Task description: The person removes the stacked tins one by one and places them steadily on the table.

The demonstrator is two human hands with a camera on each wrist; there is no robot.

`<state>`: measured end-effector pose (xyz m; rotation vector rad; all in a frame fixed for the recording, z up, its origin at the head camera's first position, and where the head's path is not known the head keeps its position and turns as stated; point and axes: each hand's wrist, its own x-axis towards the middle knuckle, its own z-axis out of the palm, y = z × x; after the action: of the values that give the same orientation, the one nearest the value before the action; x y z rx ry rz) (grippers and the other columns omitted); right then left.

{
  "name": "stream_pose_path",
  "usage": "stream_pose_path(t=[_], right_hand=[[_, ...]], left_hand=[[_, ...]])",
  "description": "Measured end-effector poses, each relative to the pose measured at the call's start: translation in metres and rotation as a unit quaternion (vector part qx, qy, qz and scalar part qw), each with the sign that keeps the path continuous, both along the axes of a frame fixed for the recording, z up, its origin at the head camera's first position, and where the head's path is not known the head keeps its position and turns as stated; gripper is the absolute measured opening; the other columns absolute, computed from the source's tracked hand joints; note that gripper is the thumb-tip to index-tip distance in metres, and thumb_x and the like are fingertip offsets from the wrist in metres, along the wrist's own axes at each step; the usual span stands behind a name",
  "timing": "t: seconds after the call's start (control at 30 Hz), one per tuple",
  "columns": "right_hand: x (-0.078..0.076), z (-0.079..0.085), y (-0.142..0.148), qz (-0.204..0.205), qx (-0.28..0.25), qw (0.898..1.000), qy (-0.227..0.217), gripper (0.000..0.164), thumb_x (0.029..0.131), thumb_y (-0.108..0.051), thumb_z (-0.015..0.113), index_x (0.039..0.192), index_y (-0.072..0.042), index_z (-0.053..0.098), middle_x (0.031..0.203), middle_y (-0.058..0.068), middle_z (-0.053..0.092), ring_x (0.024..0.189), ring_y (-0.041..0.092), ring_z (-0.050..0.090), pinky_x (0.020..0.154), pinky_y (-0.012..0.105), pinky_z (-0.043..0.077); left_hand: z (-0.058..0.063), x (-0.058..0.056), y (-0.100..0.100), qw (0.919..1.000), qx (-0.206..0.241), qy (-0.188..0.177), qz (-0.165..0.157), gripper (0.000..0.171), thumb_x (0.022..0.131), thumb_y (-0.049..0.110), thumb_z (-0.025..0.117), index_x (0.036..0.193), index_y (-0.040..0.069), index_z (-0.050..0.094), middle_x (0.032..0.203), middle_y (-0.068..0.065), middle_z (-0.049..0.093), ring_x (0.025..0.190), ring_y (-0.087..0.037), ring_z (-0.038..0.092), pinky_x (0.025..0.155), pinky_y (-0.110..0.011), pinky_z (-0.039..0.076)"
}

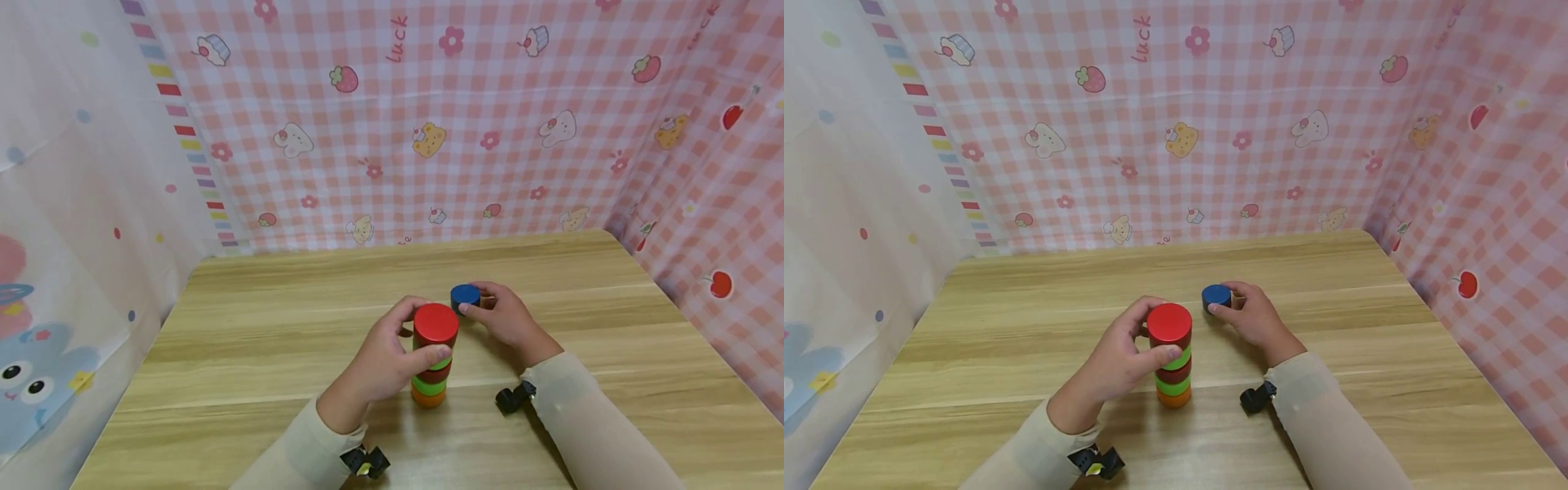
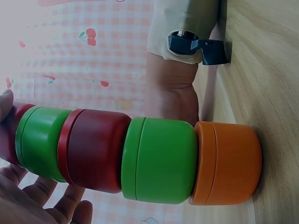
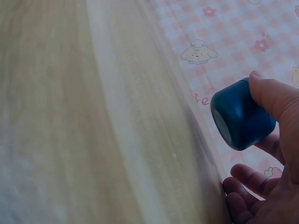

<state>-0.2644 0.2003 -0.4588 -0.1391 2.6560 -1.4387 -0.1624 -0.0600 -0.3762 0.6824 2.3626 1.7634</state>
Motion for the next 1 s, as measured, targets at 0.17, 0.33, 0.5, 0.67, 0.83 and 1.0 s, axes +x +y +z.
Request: stream_pose_path(t=[0.17, 0.33, 0.5, 0.67, 0.83, 1.0], right_hand=[[0.0, -0.0011, -0.0004, 0.013, 0.013, 1.0, 0.012, 0.059, 0.099, -0.038, 0.075, 0.148, -0.011, 0.059, 0.145, 0.018, 0.062, 0.131, 0.04, 0.058, 0.109, 0.058, 0.048], [-0.0008, -0.0032, -0.001, 0.022, 0.021, 0.999, 0.014, 0.059, 0.098, -0.037, 0.076, 0.148, -0.01, 0.059, 0.147, 0.017, 0.061, 0.136, 0.041, 0.056, 0.114, 0.06, 0.044], [-0.0012, -0.0039, -0.002, 0.027, 0.036, 0.999, 0.014, 0.06, 0.098, -0.036, 0.077, 0.148, -0.009, 0.059, 0.152, 0.021, 0.054, 0.139, 0.046, 0.052, 0.114, 0.061, 0.044], [-0.0013, -0.0038, -0.0017, 0.026, 0.046, 0.999, 0.015, 0.061, 0.097, -0.035, 0.078, 0.146, -0.005, 0.059, 0.152, 0.024, 0.05, 0.139, 0.046, 0.051, 0.114, 0.061, 0.044], [-0.0013, -0.0035, -0.0015, 0.018, 0.044, 0.999, 0.009, 0.06, 0.094, -0.034, 0.081, 0.142, -0.002, 0.061, 0.148, 0.024, 0.052, 0.134, 0.041, 0.051, 0.115, 0.06, 0.042], [-0.0017, -0.0035, -0.0019, 0.015, 0.041, 0.999, 0.003, 0.061, 0.093, -0.034, 0.083, 0.14, -0.001, 0.061, 0.146, 0.023, 0.053, 0.132, 0.04, 0.051, 0.115, 0.06, 0.041]], left_hand=[[0.0005, 0.0003, 0.0, 1.0, -0.002, 0.0, 0.0, 0.046, 0.092, 0.027, 0.081, 0.132, 0.023, 0.06, 0.126, 0.009, 0.066, 0.123, -0.014, 0.056, 0.103, -0.046, 0.043], [0.0007, 0.0005, -0.0003, 1.0, -0.002, -0.003, 0.001, 0.046, 0.092, 0.028, 0.081, 0.133, 0.024, 0.06, 0.126, 0.009, 0.066, 0.123, -0.015, 0.055, 0.103, -0.047, 0.043], [0.001, 0.0003, -0.0001, 1.0, -0.003, -0.004, 0.002, 0.046, 0.092, 0.029, 0.082, 0.132, 0.024, 0.06, 0.127, 0.009, 0.066, 0.124, -0.014, 0.055, 0.103, -0.047, 0.044], [0.0015, 0.001, 0.0002, 0.9999, -0.001, -0.01, 0.005, 0.047, 0.091, 0.029, 0.082, 0.133, 0.025, 0.06, 0.127, 0.009, 0.066, 0.124, -0.015, 0.055, 0.103, -0.048, 0.044], [0.0014, 0.0012, 0.0005, 0.9999, 0.003, -0.016, 0.003, 0.048, 0.091, 0.029, 0.082, 0.133, 0.026, 0.06, 0.128, 0.009, 0.065, 0.125, -0.015, 0.055, 0.104, -0.048, 0.043], [-0.0001, 0.0007, 0.0004, 0.9999, 0.006, -0.016, 0.003, 0.047, 0.092, 0.028, 0.082, 0.134, 0.026, 0.06, 0.128, 0.009, 0.065, 0.125, -0.016, 0.055, 0.105, -0.049, 0.042]])
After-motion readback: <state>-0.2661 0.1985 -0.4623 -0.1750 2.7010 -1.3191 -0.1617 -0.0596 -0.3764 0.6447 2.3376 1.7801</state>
